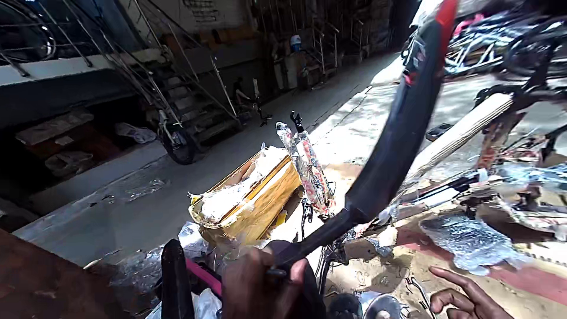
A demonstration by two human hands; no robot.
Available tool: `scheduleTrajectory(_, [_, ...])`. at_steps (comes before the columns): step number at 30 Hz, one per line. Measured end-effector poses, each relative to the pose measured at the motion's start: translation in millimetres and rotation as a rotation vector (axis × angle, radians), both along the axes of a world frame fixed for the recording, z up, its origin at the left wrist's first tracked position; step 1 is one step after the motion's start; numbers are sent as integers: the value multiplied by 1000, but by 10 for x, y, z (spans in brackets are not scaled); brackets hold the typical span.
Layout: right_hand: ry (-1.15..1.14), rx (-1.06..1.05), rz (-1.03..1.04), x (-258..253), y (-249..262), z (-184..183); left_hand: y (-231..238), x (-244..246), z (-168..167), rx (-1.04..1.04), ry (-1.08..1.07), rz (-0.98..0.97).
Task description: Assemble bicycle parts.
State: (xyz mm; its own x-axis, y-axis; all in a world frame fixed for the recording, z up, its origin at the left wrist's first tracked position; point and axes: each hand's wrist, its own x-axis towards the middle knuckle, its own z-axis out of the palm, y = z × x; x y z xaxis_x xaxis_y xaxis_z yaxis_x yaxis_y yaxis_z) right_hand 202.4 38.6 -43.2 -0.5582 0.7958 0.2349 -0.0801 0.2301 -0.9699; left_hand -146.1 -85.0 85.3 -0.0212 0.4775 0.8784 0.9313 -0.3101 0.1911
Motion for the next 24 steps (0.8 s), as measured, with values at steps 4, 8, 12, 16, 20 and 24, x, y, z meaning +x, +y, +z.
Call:
scheduleTrajectory(4, [491, -175, 16, 30, 193, 523, 481, 333, -164, -172, 295, -327])
scheduleTrajectory(8, [559, -447, -87, 223, 271, 323, 820, 331, -432, -444, 260, -606])
scheduleTrajectory(12, [318, -568, -318, 220, 146, -25, 1094, 347, -742, -599, 398, -637])
scheduleTrajectory(16, [321, -668, -556, 280, 203, -233, 1261, 433, -959, -495, 236, -454])
scheduleTrajectory(20, [324, -677, -909, 283, 500, -254, 1153, 570, -1097, -505, -365, -395])
scheduleTrajectory(24, [269, -666, -964, -122, 913, -129, 1136, 478, -1440, -1127, -1121, -514])
